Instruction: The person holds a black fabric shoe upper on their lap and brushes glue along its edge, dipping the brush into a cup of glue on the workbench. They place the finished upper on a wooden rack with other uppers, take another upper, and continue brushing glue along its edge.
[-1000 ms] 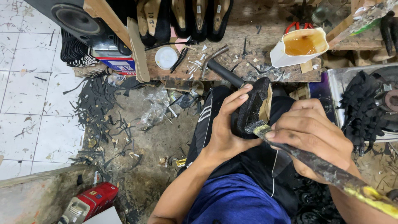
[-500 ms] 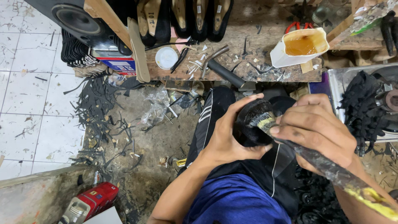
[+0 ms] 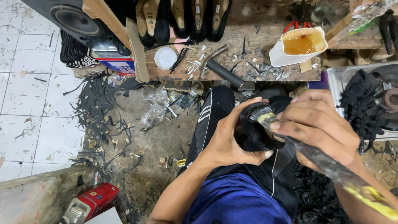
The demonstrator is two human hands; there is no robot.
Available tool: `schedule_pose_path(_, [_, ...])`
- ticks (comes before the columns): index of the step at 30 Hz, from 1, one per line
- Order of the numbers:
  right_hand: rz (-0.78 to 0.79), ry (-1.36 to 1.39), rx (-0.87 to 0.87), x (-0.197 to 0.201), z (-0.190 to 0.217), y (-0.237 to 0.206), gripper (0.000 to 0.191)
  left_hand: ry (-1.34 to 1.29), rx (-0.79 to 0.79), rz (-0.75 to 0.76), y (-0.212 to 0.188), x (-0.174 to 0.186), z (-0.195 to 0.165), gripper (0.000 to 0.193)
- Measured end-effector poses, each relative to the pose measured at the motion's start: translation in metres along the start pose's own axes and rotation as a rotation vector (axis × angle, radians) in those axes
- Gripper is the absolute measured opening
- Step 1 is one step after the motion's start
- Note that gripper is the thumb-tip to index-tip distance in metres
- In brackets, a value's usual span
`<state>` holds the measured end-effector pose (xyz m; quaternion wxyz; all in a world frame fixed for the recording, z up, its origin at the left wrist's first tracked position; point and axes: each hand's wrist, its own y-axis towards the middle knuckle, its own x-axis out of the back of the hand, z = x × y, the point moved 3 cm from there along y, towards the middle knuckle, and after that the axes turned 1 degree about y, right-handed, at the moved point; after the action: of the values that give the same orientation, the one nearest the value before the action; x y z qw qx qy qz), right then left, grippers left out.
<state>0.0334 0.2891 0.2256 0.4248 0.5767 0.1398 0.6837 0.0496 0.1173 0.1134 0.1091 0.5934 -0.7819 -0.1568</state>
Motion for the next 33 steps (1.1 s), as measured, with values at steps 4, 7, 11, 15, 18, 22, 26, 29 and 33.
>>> schedule_pose_path(4, [0.021,0.000,0.021,0.0002,0.0008,0.0021,0.021,-0.013,0.000,0.006,0.0003,-0.0003,-0.0005,0.098])
schedule_pose_path(7, [0.005,-0.004,-0.001,0.0024,0.0002,0.0031,0.021,-0.033,0.023,0.014,-0.0001,-0.0011,-0.0012,0.098])
schedule_pose_path(11, [0.008,-0.026,0.010,0.0028,0.0003,0.0026,0.019,-0.083,0.114,0.038,-0.0008,-0.0038,-0.0011,0.103])
schedule_pose_path(15, [0.024,-0.016,-0.006,0.0017,0.0002,-0.0007,0.018,-0.060,0.078,0.032,-0.0020,-0.0011,-0.0036,0.099])
schedule_pose_path(18, [0.020,0.003,-0.025,0.0014,-0.0009,-0.0028,0.018,-0.134,0.094,0.027,-0.0040,0.0021,-0.0027,0.098])
schedule_pose_path(22, [-0.016,0.003,0.012,0.0030,-0.0035,-0.0016,0.017,-0.173,0.100,0.053,-0.0041,0.0015,0.0001,0.099])
schedule_pose_path(26, [0.003,0.000,0.018,0.0059,-0.0051,0.0024,0.019,-0.185,0.137,0.071,-0.0029,-0.0019,0.0016,0.096])
schedule_pose_path(29, [-0.009,-0.037,0.022,0.0068,-0.0042,0.0040,0.022,-0.244,0.178,0.083,-0.0037,-0.0041,0.0005,0.099])
schedule_pose_path(33, [0.024,-0.028,-0.009,0.0046,-0.0036,0.0012,0.021,-0.219,0.236,0.092,-0.0048,-0.0049,0.0001,0.103])
